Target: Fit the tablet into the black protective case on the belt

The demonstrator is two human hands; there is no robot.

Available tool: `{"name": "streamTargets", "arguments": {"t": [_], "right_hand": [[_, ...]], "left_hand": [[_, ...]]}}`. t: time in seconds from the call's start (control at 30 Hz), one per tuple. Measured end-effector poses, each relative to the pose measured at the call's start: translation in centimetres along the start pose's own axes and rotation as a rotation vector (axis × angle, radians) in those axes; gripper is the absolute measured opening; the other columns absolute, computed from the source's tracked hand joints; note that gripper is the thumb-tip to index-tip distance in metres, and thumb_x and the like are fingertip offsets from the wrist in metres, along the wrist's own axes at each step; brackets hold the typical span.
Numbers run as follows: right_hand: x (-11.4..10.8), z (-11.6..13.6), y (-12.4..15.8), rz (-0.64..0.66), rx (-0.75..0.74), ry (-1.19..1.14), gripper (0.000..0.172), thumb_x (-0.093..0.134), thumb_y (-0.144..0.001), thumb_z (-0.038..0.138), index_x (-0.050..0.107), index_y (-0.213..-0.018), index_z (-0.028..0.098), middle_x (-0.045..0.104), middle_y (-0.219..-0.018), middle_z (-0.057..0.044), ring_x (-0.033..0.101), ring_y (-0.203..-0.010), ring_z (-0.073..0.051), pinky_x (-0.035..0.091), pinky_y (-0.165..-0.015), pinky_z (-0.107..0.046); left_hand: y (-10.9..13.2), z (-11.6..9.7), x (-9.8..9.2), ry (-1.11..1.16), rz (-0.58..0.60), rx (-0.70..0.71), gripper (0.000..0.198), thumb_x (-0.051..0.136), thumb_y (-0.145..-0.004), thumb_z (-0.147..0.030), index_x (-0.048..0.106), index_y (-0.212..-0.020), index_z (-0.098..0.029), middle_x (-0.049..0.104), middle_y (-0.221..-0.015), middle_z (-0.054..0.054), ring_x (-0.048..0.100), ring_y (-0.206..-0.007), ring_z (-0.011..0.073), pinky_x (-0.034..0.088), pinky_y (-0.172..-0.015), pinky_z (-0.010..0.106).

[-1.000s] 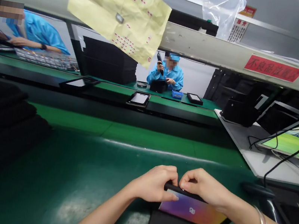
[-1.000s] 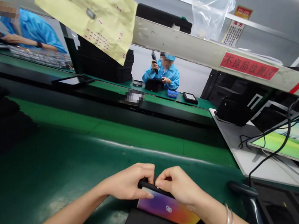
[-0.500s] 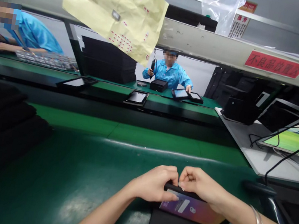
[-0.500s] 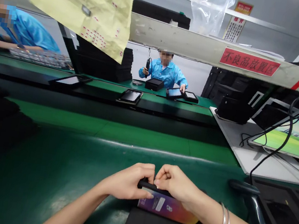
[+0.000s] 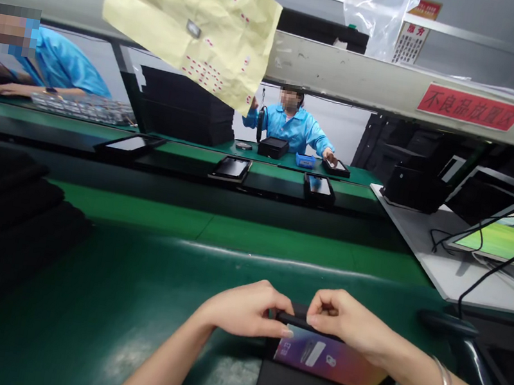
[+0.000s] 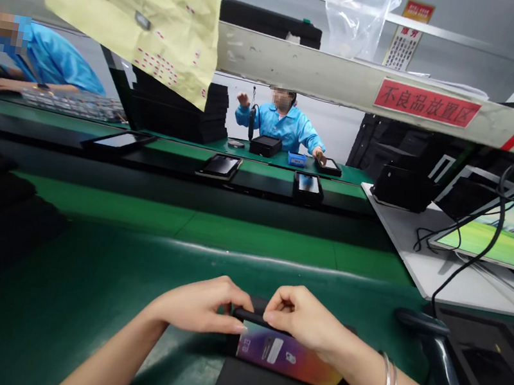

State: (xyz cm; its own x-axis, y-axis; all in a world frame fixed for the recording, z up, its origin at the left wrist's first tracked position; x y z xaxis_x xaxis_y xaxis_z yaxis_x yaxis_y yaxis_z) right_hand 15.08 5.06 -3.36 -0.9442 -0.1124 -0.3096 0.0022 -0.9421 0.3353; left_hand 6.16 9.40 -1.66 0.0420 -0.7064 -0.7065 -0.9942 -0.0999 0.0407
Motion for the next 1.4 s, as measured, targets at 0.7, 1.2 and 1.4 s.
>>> {"name": "streamTargets", "arguments": {"t": [0.7,1.2,1.4], "right_hand": [[-0.6,-1.1,-0.4,-0.005,0.029,-0.112,0.012,0.061,-0.060,0.022,0.060,-0.067,0.013,0.053,-0.064,0.001,0.042,-0.062,-0.009,0.029,-0.059,-0.022],[-0.4,-1.5,-0.7,0.016,0.055,-0.096,0.009,0.059,-0.059,0.021,0.059,-0.064,0.013,0.053,-0.064,0.001,0.040,-0.065,-0.010,0.027,-0.062,-0.023],[-0.3,-1.5,-0.8,0.038,0.067,-0.075,0.008,0.058,-0.060,0.021,0.059,-0.064,0.014,0.051,-0.063,0.002,0.038,-0.063,-0.009,0.026,-0.060,-0.023]], "left_hand": [[0.3,1.0,0.3,-0.211,0.032,-0.070,0.026,0.068,-0.076,-0.018,0.050,-0.058,-0.017,0.051,-0.051,-0.004,0.049,-0.051,0.0107,0.027,-0.046,0.020],[0.3,0.9,0.5,-0.200,0.050,-0.067,0.027,0.068,-0.076,-0.018,0.049,-0.057,-0.017,0.050,-0.049,-0.004,0.046,-0.048,0.0102,0.027,-0.045,0.020],[0.3,1.1,0.5,-0.191,0.047,-0.083,0.023,0.067,-0.075,-0.017,0.051,-0.059,-0.017,0.055,-0.053,-0.003,0.051,-0.051,0.0118,0.028,-0.046,0.021]]}}
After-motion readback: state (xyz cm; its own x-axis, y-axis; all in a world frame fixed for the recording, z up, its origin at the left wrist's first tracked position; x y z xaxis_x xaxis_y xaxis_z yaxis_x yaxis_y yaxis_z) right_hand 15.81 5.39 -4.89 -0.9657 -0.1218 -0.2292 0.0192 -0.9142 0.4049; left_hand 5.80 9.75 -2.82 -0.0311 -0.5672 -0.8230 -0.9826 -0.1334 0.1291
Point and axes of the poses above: each hand's wrist, its own y-axis away from the middle knuckle, its own x-axis out of the palm, z = x × y, the point moved 9 cm from there along -y, towards the middle knuckle
